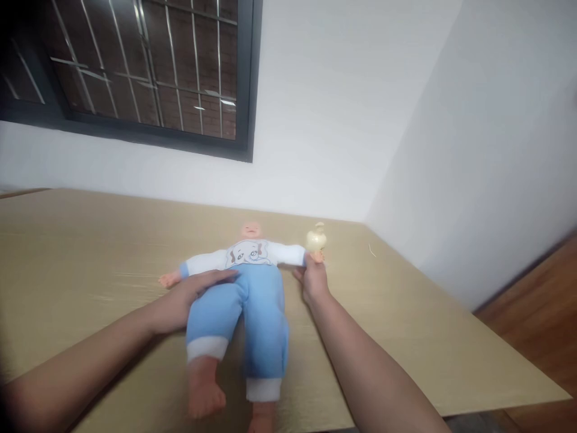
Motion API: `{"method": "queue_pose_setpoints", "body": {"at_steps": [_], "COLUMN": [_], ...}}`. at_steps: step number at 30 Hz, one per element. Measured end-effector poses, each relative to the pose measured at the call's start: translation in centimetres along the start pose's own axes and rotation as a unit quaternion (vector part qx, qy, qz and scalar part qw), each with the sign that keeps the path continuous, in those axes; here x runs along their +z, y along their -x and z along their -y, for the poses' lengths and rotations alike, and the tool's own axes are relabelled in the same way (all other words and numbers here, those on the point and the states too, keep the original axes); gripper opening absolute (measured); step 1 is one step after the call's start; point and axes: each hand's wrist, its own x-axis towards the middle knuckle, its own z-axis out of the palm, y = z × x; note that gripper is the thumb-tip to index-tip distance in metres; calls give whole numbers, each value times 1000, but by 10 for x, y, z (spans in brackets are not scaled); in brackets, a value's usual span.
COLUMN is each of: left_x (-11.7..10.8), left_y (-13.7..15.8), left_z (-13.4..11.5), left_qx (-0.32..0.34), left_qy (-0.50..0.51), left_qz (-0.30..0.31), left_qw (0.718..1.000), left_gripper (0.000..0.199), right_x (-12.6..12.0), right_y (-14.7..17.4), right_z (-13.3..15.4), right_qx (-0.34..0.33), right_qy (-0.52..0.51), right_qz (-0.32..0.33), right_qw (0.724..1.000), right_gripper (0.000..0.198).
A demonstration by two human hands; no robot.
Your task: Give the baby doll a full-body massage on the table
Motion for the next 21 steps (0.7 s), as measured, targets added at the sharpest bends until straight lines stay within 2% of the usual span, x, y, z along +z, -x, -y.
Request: {"method": "queue_pose_setpoints", "body": {"at_steps": [3, 5, 8, 10, 11, 13, 16, 18, 21], "left_x": [7, 14, 25, 29, 30, 29, 24, 20, 14], "left_y": [0, -2, -4, -5, -5, -5, -4, -3, -4], "left_z": [4, 8, 14, 17, 18, 18, 13, 8, 2], "left_qx": [-17, -22, 6, 33, 42, 55, 60, 54, 44], "left_qy": [56, 81, 101, 93, 84, 59, 7, -22, -42], "left_qz": [-61, -97, -131, -135, -133, -121, -113, -104, -77], "left_qw": [996, 992, 986, 986, 987, 989, 992, 993, 995], "left_gripper": [66, 62, 47, 41, 40, 39, 44, 47, 51], "right_x": [10, 17, 24, 26, 25, 24, 22, 21, 17], "right_y": [24, 42, 59, 63, 63, 61, 56, 51, 39], "right_z": [11, 17, 25, 28, 30, 31, 28, 23, 13], "right_qx": [-169, -258, -300, -297, -295, -290, -278, -257, -186], "right_qy": [92, 197, 350, 405, 417, 423, 396, 351, 291], "right_qz": [71, 149, 233, 257, 261, 263, 248, 217, 137], "right_qw": [979, 934, 856, 826, 819, 818, 840, 874, 928], "right_gripper": [52, 60, 63, 64, 65, 67, 68, 72, 79]}}
